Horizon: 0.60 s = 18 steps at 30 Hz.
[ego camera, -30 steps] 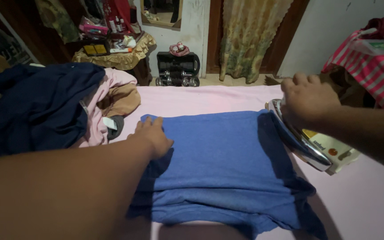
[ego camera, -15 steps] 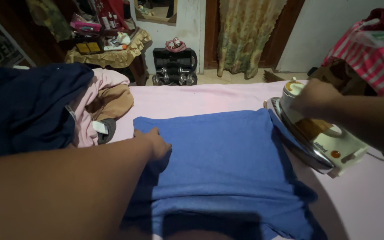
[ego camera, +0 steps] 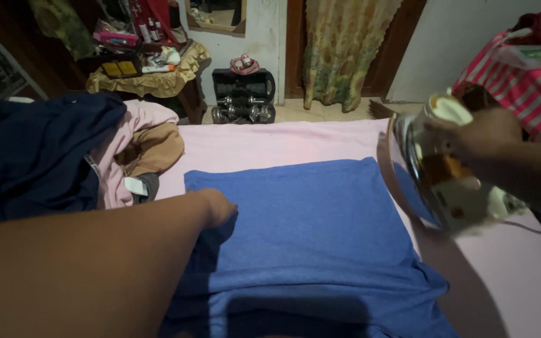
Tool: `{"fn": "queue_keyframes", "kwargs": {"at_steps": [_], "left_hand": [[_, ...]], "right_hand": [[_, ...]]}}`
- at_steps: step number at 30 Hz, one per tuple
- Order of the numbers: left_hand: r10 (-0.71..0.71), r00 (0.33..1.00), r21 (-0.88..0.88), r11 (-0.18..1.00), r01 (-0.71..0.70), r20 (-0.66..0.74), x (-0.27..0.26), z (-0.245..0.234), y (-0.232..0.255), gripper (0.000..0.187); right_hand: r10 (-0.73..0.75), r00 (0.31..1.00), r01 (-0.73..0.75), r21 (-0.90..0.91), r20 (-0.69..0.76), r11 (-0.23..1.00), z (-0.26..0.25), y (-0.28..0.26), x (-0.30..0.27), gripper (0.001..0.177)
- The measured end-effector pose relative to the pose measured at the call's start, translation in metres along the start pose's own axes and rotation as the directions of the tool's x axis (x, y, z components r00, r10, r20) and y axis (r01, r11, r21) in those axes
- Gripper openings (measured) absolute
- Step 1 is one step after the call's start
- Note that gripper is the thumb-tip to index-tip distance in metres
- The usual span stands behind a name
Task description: The person irons a blue t-shirt with a red heart graphic on a pink-covered surface. They use a white electric iron, repeatedly smoothing the front and back of the shirt, and repositioning the garment several times during the process.
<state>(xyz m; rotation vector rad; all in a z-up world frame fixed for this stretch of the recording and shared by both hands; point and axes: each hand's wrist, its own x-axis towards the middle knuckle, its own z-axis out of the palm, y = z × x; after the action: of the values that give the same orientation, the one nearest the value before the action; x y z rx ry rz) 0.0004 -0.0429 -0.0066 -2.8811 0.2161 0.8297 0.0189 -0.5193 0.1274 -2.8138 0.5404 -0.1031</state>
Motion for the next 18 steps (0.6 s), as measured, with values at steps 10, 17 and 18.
{"fn": "queue_keyframes", "kwargs": {"at_steps": [10,17,18], "left_hand": [[-0.248,0.963,-0.169,0.959,0.229,-0.101,-0.017,-0.014,0.006,0.07],[0.002,1.0,0.109,0.994,-0.001,-0.007,0.003,0.011,-0.02,0.062],[-0.024,0.999,0.069,0.997,0.026,-0.022,-0.002,0.014,-0.02,0.068]], "right_hand": [[-0.394,0.895,0.357,0.193,0.21,0.914,-0.027,-0.081,-0.055,0.056],[-0.518,0.762,0.549,0.037,0.388,0.835,0.005,-0.141,-0.112,0.059],[-0.547,0.744,0.582,0.031,0.382,0.813,0.006,-0.146,-0.115,0.059]]}}
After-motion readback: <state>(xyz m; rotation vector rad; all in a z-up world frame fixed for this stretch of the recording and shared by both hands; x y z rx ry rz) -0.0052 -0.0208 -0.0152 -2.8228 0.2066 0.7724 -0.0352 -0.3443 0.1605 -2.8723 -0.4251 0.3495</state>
